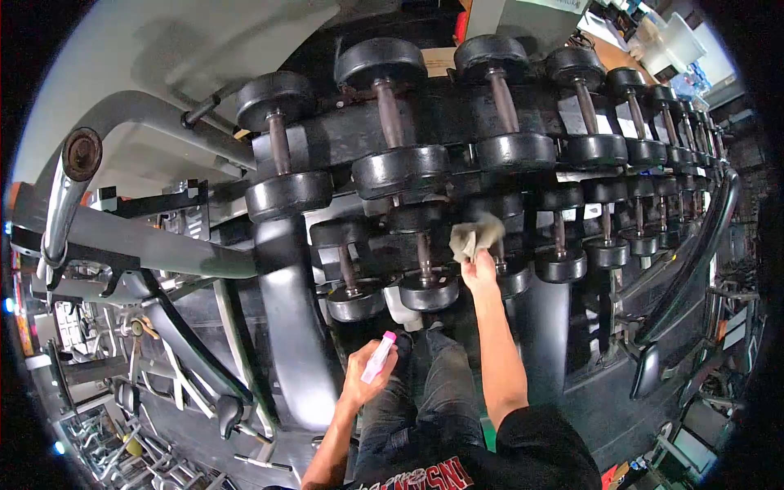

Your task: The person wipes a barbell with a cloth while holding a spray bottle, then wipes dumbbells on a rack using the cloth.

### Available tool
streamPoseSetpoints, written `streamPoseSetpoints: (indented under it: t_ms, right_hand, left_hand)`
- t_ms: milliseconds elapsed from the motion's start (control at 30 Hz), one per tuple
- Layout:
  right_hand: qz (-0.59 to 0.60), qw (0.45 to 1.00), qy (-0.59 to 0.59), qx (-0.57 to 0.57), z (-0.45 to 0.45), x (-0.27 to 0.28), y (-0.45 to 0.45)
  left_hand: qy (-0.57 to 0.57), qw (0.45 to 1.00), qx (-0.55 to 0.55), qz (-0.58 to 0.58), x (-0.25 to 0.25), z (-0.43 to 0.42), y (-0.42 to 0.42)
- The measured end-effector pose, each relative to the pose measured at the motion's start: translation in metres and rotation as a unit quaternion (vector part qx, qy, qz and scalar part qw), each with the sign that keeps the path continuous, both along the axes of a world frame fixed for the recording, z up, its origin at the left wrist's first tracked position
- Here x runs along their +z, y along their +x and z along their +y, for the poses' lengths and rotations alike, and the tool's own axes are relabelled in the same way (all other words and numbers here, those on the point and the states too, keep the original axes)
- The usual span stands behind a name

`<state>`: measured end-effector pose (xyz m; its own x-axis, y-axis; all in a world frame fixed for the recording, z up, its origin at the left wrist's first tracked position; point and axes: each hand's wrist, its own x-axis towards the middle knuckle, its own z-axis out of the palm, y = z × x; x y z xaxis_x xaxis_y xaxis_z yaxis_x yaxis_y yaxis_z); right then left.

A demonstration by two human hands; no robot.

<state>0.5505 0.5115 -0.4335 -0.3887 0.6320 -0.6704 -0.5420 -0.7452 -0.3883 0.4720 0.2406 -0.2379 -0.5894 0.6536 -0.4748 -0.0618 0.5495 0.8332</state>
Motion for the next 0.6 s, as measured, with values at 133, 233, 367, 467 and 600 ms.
streamPoseSetpoints:
  t_ms: [133,233,367,467,600]
  right_hand:
    - [0.025,0.991,-0.113,0.071,-0.035,-0.039,-0.018]
    - [-0.002,0.98,-0.143,0.136,-0.059,-0.038,-0.065]
    - [0.085,0.944,-0.305,0.086,-0.059,-0.024,-0.118]
    - [0.103,0.95,-0.282,0.09,-0.04,-0.068,-0.133]
    - [0.113,0.927,-0.34,0.11,-0.019,-0.032,-0.121]
  left_hand:
    - [0.039,0.999,-0.017,0.021,0.001,0.004,0.004]
    - [0.048,0.999,-0.008,0.021,0.0,0.002,0.008]
    - [0.037,0.999,-0.012,0.028,-0.001,0.001,0.01]
    - [0.049,0.998,-0.012,0.024,-0.006,-0.001,0.012]
    - [0.029,1.0,-0.002,0.005,0.002,0.006,0.013]
